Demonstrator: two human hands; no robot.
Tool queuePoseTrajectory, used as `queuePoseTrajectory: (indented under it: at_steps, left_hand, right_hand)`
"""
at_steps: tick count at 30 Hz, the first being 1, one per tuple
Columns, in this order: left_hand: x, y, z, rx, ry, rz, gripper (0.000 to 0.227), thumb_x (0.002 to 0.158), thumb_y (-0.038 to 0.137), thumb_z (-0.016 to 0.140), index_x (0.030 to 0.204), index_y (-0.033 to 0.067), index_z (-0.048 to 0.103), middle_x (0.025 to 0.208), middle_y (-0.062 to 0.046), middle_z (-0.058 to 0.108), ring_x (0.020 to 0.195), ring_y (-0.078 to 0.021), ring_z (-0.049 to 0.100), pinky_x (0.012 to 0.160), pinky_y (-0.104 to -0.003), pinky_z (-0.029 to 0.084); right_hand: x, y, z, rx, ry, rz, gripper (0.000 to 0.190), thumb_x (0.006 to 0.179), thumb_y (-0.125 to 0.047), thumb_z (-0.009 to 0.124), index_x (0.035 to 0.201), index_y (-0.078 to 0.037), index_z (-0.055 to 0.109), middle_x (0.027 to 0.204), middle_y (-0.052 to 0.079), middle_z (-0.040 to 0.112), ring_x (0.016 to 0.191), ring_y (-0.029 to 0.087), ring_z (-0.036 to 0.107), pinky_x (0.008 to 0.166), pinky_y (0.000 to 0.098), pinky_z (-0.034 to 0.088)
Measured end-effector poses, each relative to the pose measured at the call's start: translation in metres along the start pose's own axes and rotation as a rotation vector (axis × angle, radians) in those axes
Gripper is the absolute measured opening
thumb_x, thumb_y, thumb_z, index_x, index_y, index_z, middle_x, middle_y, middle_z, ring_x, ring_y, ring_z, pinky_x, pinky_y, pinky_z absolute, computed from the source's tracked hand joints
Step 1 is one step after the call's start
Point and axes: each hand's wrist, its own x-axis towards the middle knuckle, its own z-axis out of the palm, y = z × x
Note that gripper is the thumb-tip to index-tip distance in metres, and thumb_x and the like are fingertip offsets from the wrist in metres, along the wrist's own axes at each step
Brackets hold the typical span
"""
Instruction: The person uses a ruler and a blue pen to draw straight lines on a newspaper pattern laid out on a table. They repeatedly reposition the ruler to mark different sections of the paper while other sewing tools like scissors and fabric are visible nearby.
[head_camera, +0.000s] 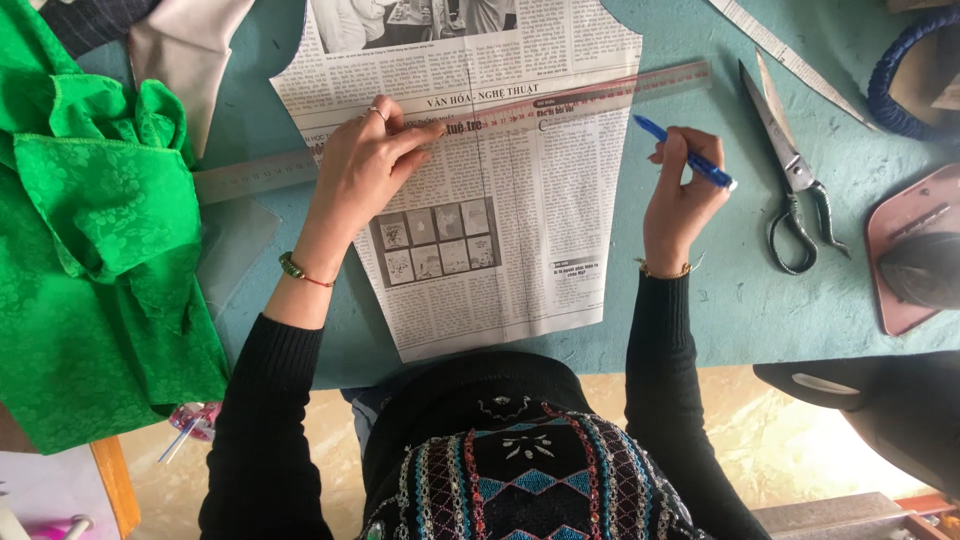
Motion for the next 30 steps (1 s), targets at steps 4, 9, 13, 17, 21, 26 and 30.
queuePoseTrajectory:
  at_steps: [4, 9, 13, 17, 21, 26, 30]
  left_hand:
    - [-0.001, 0.001, -0.003, -0.024, 0.012, 0.014, 0.036, 0.090, 0.017, 0.087, 0.125, 0.0238, 0.077, 0.093, -0.001, 0.051, 0.065, -0.0118, 0.050, 0.052, -0.025, 0.054]
    - [-0.015, 0.013, 0.003, -0.202, -0.080, -0.111, 0.023, 0.102, 0.020, 0.072, 0.121, 0.0309, 0.078, 0.098, -0.005, 0.049, 0.072, -0.0233, 0.066, 0.077, -0.040, 0.056]
    - [-0.032, 0.034, 0.005, -0.224, -0.112, -0.114, 0.025, 0.100, 0.020, 0.073, 0.123, 0.0296, 0.077, 0.099, -0.006, 0.051, 0.070, -0.0231, 0.065, 0.077, -0.041, 0.057]
    - [-0.035, 0.038, 0.007, -0.180, -0.079, -0.089, 0.029, 0.096, 0.022, 0.075, 0.125, 0.0276, 0.076, 0.098, -0.006, 0.050, 0.069, -0.0349, 0.069, 0.069, -0.048, 0.058]
    - [-0.031, 0.031, 0.012, -0.169, -0.097, -0.123, 0.026, 0.100, 0.023, 0.072, 0.125, 0.0302, 0.077, 0.100, -0.005, 0.050, 0.068, -0.0255, 0.068, 0.071, -0.039, 0.059]
    - [-0.025, 0.029, 0.009, -0.148, -0.109, -0.113, 0.025, 0.099, 0.021, 0.073, 0.123, 0.0271, 0.078, 0.100, -0.007, 0.051, 0.070, -0.0288, 0.070, 0.071, -0.042, 0.060]
    - [-0.021, 0.034, 0.000, -0.152, -0.114, -0.133, 0.020, 0.100, 0.020, 0.072, 0.118, 0.0214, 0.079, 0.100, -0.009, 0.051, 0.077, -0.0322, 0.072, 0.083, -0.047, 0.059]
  right_hand:
    - [-0.023, -0.005, -0.015, -0.003, -0.043, -0.042, 0.016, 0.112, -0.012, 0.056, 0.111, 0.002, 0.064, 0.090, 0.015, 0.071, 0.076, 0.021, 0.070, 0.068, 0.0300, 0.056]
    - [-0.058, -0.001, -0.036, 0.069, -0.022, 0.022, 0.022, 0.114, -0.017, 0.057, 0.111, 0.003, 0.066, 0.088, 0.015, 0.068, 0.079, 0.021, 0.068, 0.077, 0.0343, 0.055]
    - [-0.076, 0.000, -0.044, 0.085, -0.014, 0.050, 0.020, 0.113, -0.014, 0.058, 0.110, 0.004, 0.066, 0.087, 0.016, 0.067, 0.077, 0.022, 0.067, 0.078, 0.0367, 0.056]
    - [-0.082, -0.003, -0.043, 0.085, -0.026, 0.057, 0.018, 0.112, -0.012, 0.059, 0.109, 0.004, 0.067, 0.086, 0.016, 0.066, 0.076, 0.022, 0.067, 0.077, 0.0367, 0.056]
    - [-0.082, -0.007, -0.039, 0.096, -0.025, 0.058, 0.019, 0.112, -0.013, 0.060, 0.108, 0.003, 0.067, 0.085, 0.015, 0.067, 0.076, 0.021, 0.067, 0.077, 0.0354, 0.056]
    - [-0.081, -0.008, -0.037, 0.082, -0.031, 0.054, 0.019, 0.111, -0.013, 0.061, 0.108, 0.003, 0.068, 0.085, 0.015, 0.066, 0.076, 0.022, 0.067, 0.076, 0.0357, 0.055]
    - [-0.081, -0.006, -0.034, 0.081, -0.046, 0.073, 0.017, 0.111, -0.012, 0.061, 0.109, 0.002, 0.069, 0.086, 0.016, 0.068, 0.077, 0.021, 0.068, 0.077, 0.0355, 0.055]
